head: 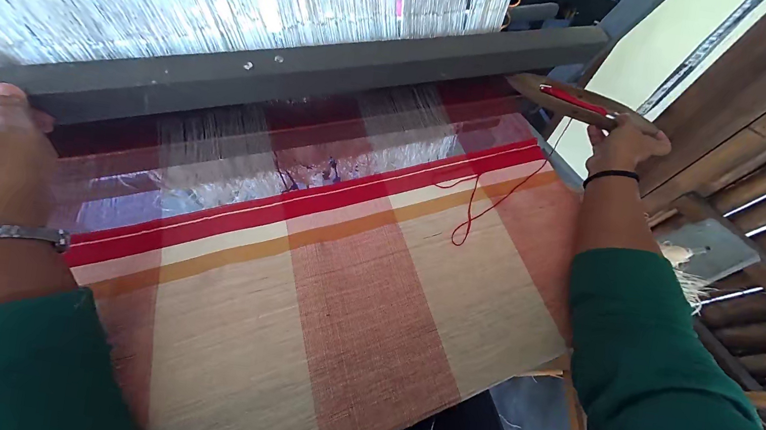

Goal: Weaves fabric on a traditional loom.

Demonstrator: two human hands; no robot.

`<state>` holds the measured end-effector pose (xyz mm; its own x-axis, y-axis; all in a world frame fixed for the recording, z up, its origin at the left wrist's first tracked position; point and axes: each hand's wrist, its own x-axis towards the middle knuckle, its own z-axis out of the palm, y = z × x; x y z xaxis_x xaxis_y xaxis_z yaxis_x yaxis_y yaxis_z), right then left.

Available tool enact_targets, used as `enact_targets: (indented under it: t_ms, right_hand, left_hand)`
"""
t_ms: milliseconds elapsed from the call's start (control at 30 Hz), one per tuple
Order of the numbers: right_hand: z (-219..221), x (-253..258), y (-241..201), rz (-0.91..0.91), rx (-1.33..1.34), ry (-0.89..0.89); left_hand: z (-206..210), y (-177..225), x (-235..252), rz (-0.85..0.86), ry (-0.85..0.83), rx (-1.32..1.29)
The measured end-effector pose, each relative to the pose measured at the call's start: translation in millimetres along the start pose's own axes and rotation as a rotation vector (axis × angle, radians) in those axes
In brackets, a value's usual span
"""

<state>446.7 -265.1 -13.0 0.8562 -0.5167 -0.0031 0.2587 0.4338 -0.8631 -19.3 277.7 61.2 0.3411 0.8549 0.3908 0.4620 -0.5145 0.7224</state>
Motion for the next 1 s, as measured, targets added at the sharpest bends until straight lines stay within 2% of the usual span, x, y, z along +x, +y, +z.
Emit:
enact_targets:
  t_ms: [133,300,467,567,600,633,700,733,800,900,1000]
  right_hand:
    - [-1.2,-1.5,-0.3,-0.002,-0.030,-0.011]
    - [7.8,-2.7,6.5,0.029,-0.056,-0.048]
    - [27.4,-22.0,8.7,0.142,-0.158,-0.202]
    - [40.8,-42.7,12.9,0.214,-0.261,-0.401]
    - [41.5,-50.0,10.6,0.253,-0.356,-0.547]
    - [39.3,-54.3,5.0,0.308,-0.500,-0.764]
    - [37.5,-62.6,-6.0,0.363,-0.710,-1.102]
    - [38.7,-63.9,-7.7,0.335,-0.756,-1.160]
    - [36.5,-62.1,-4.6,0.203,-0.834,-1.076]
    - [37.7,-58.8,-3.9,-0.175,-0.948,-0.907]
    - [49.4,-89.3,-23.1,-0.489,-0.950,-0.839]
  left_hand:
    - [-11.7,-42.9,25.8,0.087,-0.034,-0.088]
    - [-15.9,-43.3,21.6,0.152,-0.053,-0.140]
    - [-22.2,-36.5,7.1,-0.063,0.099,-0.007]
    - [-18.8,-30.6,-3.5,-0.155,0.071,-0.013]
    - [-17.2,-29.8,-5.5,-0.165,0.060,-0.016]
    - [-16.2,-29.6,-6.5,-0.184,0.046,-0.024]
    - [-14.2,-29.8,-7.3,-0.292,0.019,-0.004]
    - [-13.6,-31.9,-6.6,-0.355,-0.003,0.005]
    - [-14.5,-29.5,-10.6,-0.436,-0.040,-0.017]
    - [-16.9,-17.0,-16.7,-0.435,-0.080,-0.040]
    - [-18.6,-7.2,-21.4,-0.434,-0.079,-0.067]
